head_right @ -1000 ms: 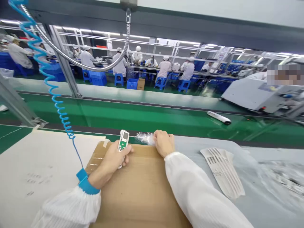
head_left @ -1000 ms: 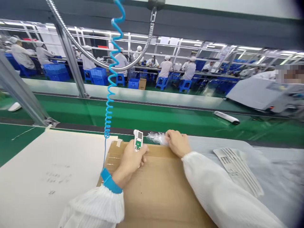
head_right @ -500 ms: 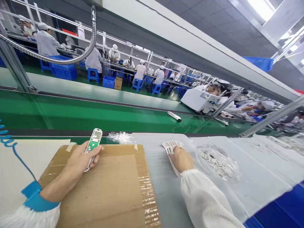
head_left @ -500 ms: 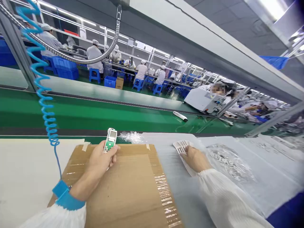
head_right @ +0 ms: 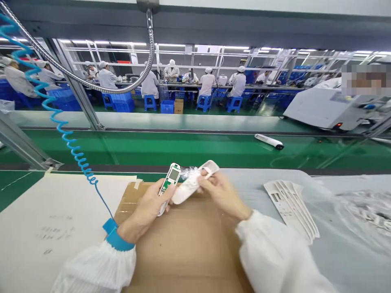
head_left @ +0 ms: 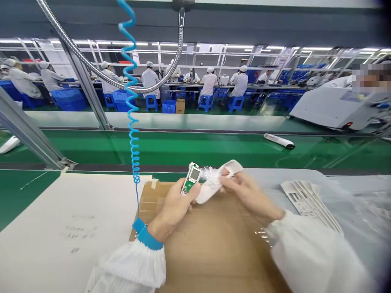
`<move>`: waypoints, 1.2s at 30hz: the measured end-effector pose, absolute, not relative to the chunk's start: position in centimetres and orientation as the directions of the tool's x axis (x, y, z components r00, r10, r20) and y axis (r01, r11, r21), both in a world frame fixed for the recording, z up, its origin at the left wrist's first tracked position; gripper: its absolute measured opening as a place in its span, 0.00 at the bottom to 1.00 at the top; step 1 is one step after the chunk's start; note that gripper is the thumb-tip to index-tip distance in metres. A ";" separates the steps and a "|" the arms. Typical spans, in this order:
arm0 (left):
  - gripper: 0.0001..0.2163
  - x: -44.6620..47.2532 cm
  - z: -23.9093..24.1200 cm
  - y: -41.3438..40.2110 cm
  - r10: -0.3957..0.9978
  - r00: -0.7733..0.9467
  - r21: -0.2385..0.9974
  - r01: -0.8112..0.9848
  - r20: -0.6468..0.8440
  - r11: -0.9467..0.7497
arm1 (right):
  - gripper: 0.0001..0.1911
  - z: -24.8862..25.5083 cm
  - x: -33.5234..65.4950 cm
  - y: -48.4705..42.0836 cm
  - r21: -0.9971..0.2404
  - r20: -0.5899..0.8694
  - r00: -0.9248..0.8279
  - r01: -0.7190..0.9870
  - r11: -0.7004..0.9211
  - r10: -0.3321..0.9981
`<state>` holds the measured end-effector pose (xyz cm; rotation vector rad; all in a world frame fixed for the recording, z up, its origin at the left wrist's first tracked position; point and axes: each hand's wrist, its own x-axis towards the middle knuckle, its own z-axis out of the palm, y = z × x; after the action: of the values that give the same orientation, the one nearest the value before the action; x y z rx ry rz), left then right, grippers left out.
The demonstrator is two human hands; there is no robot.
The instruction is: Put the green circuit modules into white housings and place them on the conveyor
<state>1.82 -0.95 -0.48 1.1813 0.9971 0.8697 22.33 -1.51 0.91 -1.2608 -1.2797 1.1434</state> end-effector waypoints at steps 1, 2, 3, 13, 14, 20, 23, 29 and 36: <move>0.24 1.8 -0.6 -0.9 0.940 0.304 0.986 -0.002 -0.155 0.164 | 0.19 0.2 20.5 -1.2 -1.000 0.027 0.011 0.003 0.027 1.000; 0.23 1.7 -0.6 -0.8 0.947 0.275 0.986 0.020 -0.164 0.165 | 0.20 -0.5 19.0 -0.9 -0.997 0.036 0.021 -0.073 0.037 0.999; 0.23 1.6 -0.6 -0.8 0.950 0.252 0.983 0.032 -0.185 0.183 | 0.21 -1.2 17.8 -0.7 -0.990 0.046 0.027 -0.136 0.049 0.999; 0.22 1.0 -1.0 0.0 0.964 0.138 0.959 0.199 -0.229 0.200 | 0.27 -3.1 19.7 -1.2 -0.952 0.083 -0.124 -0.304 0.042 0.989; 0.22 1.0 -1.2 0.0 0.989 0.073 0.955 0.276 -0.129 0.104 | 0.26 -3.2 19.8 -1.2 -0.954 0.072 -0.109 -0.298 0.036 0.991; 0.16 1.6 -0.8 -1.0 0.962 0.240 0.927 0.316 0.130 -0.204 | 0.24 -3.5 19.5 -1.1 -0.956 0.081 -0.061 -0.286 0.060 0.995; 0.15 2.1 -0.9 -1.5 0.965 0.253 0.949 0.277 0.076 -0.147 | 0.25 -3.6 19.3 -1.1 -0.953 0.103 -0.045 -0.289 0.086 0.994; 0.16 2.6 -1.5 -1.5 0.991 0.133 0.986 0.156 0.033 -0.053 | 0.25 -3.5 19.3 -1.1 -0.960 0.134 0.003 -0.250 0.130 0.991; 0.15 2.9 -0.4 -2.2 0.980 0.187 0.941 0.316 0.060 -0.118 | 0.24 -3.1 18.9 -1.4 -0.965 0.085 0.027 -0.248 0.089 0.996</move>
<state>2.93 -2.16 -0.39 1.5969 1.2644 0.9655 18.92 -1.37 -3.12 -0.9675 -1.0517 1.2419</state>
